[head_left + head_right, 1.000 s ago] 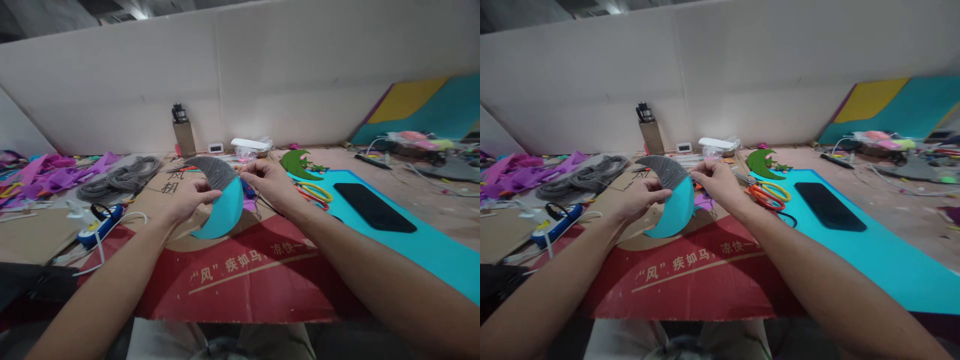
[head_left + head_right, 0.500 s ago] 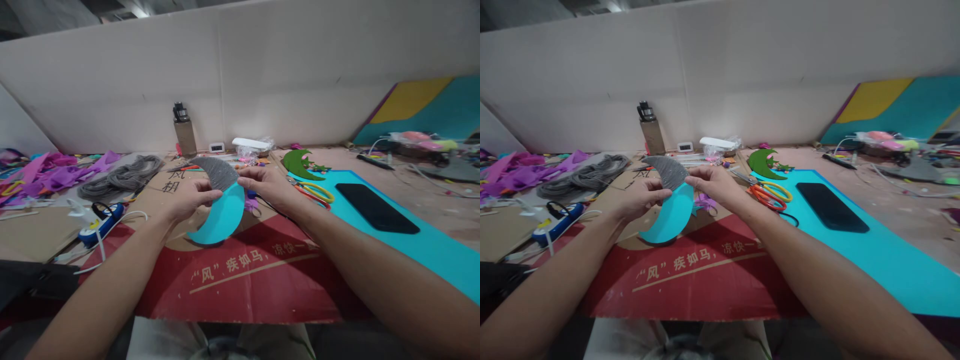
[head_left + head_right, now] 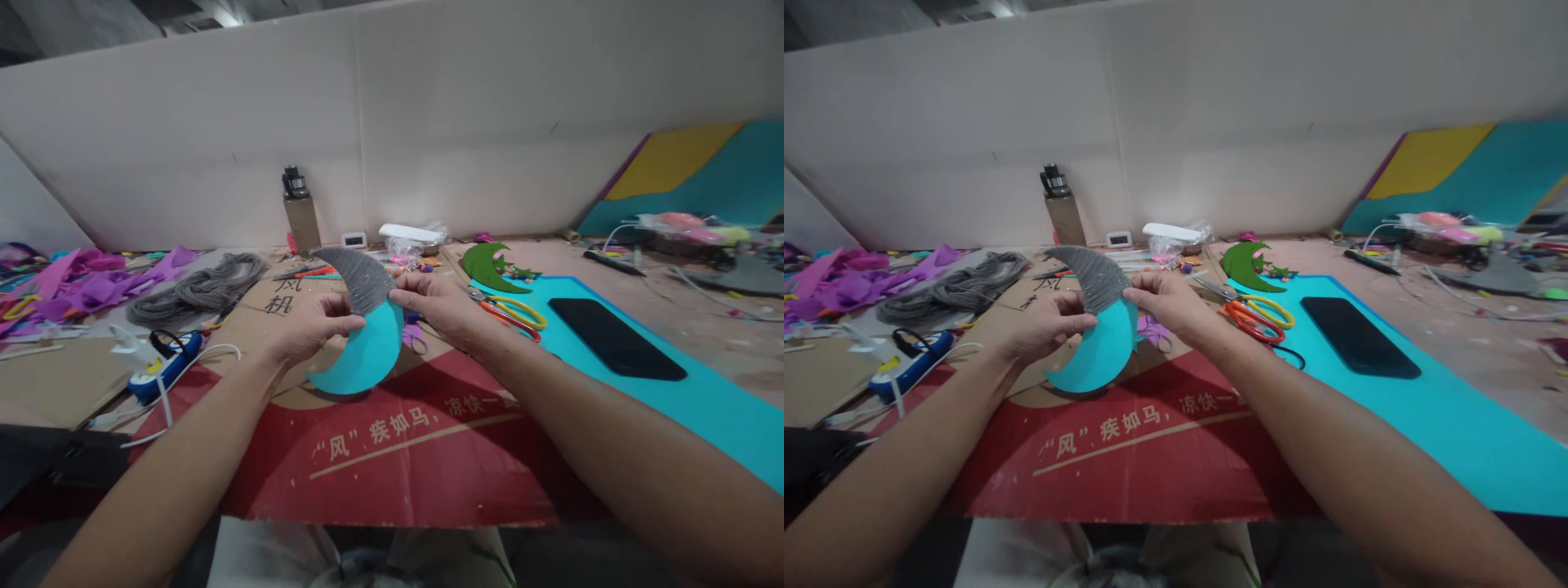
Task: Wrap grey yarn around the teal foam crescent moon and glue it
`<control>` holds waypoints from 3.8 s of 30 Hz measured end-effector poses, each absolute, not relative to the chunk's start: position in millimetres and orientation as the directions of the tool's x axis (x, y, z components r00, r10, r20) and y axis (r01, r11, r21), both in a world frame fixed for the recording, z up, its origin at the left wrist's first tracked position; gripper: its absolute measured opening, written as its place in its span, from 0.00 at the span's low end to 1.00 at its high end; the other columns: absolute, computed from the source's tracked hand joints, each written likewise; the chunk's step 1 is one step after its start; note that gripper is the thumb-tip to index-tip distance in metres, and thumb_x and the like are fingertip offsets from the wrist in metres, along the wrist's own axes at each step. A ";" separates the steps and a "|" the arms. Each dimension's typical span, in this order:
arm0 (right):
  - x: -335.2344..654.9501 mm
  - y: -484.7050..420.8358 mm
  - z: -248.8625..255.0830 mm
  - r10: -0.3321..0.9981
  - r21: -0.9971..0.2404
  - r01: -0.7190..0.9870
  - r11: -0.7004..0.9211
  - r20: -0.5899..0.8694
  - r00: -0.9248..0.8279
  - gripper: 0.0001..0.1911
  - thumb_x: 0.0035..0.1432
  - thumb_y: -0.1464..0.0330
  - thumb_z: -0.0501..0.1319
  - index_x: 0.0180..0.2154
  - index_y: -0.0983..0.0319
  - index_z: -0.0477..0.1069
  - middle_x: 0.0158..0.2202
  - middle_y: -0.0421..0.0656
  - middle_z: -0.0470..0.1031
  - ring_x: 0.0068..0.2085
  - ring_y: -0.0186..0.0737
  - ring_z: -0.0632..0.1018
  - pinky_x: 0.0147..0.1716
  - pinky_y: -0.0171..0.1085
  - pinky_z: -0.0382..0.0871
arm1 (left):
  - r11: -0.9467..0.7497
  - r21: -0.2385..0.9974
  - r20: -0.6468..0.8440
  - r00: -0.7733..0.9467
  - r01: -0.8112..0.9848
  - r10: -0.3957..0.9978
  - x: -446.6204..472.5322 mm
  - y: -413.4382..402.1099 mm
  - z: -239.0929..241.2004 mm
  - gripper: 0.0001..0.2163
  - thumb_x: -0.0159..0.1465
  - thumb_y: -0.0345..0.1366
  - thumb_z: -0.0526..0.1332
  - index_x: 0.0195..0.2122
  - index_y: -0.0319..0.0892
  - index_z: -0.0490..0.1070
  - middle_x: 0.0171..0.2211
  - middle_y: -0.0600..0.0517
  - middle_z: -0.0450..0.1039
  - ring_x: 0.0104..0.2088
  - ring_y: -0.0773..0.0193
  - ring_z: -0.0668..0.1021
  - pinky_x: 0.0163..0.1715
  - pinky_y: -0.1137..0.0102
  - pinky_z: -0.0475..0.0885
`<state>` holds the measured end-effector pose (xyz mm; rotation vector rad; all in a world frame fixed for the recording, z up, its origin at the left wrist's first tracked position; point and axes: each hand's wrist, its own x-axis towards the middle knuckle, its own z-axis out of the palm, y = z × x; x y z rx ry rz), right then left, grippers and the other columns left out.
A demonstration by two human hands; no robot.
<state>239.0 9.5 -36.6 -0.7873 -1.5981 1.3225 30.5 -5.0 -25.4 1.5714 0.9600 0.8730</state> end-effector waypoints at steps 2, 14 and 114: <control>237.6 8.7 -36.7 0.882 -0.977 -0.117 0.181 0.214 -0.419 0.14 0.48 0.58 0.66 0.27 0.62 0.68 0.23 0.36 0.67 0.25 0.30 0.67 0.28 0.33 0.63 | -0.153 0.974 0.074 0.397 0.170 0.915 31.0 -5.2 -25.4 0.11 0.48 0.39 0.68 0.28 0.38 0.73 0.26 0.53 0.72 0.26 0.68 0.72 0.28 0.71 0.66; 234.1 2.1 -32.9 0.896 -0.972 -0.235 0.013 0.115 -0.428 0.15 0.47 0.60 0.68 0.31 0.63 0.69 0.26 0.37 0.70 0.27 0.30 0.71 0.30 0.33 0.67 | -0.202 0.956 0.105 0.395 0.214 0.913 29.7 -5.4 -23.3 0.11 0.50 0.40 0.68 0.27 0.38 0.72 0.23 0.54 0.69 0.23 0.71 0.69 0.24 0.73 0.64; 244.8 10.9 -30.3 0.935 -0.958 -0.183 0.223 0.263 -0.240 0.19 0.46 0.58 0.68 0.21 0.62 0.62 0.17 0.33 0.58 0.20 0.26 0.57 0.20 0.32 0.49 | -0.173 0.959 0.214 0.169 -0.227 0.962 25.6 0.6 -21.1 0.15 0.56 0.40 0.64 0.42 0.39 0.73 0.43 0.45 0.75 0.41 0.63 0.77 0.36 0.71 0.72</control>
